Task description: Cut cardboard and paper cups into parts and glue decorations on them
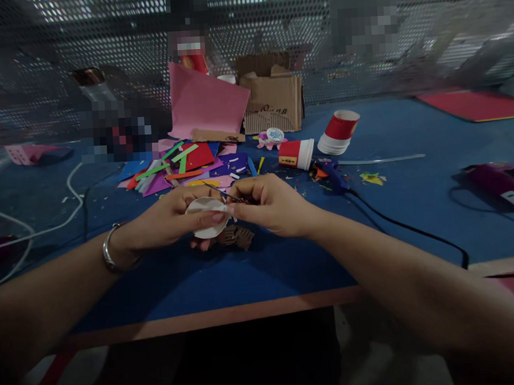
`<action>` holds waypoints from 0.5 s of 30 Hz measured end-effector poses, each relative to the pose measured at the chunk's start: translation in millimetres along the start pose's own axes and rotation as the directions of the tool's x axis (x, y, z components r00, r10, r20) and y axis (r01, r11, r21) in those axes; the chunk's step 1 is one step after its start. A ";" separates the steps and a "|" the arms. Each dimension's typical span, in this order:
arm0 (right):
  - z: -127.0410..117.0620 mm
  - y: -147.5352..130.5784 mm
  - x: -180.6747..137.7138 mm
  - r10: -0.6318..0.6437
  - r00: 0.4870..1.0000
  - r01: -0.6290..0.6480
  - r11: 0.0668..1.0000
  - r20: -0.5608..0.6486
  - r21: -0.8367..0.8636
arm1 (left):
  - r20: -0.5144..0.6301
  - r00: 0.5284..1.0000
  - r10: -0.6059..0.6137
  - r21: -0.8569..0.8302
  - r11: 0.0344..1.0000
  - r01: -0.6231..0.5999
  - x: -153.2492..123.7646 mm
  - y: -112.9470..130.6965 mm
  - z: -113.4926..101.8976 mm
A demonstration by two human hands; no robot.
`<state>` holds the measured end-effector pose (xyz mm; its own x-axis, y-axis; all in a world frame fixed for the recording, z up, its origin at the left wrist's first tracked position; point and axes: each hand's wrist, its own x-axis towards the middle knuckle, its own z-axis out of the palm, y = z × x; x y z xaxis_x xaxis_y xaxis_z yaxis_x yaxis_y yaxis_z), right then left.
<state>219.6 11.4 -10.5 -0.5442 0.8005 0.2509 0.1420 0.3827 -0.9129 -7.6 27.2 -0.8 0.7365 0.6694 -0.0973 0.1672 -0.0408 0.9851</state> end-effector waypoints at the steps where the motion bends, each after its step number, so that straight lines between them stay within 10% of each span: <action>1: -0.3 -1.3 0.2 -0.007 1.000 0.007 1.000 0.005 0.019 | 0.014 1.000 0.000 -0.010 1.000 0.000 -0.4 0.3 -0.3; 15: -5.5 -8.2 0.1 -0.121 0.993 0.118 0.983 -0.011 -0.143 | -0.103 0.974 0.204 0.063 0.978 -0.198 2.5 -10.2 -0.4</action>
<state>222.9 10.9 -1.3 -0.5484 0.7534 0.3630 0.1937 0.5367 -0.8212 -7.7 29.5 -11.1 0.6838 0.7197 0.1205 0.0588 -0.2189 0.9740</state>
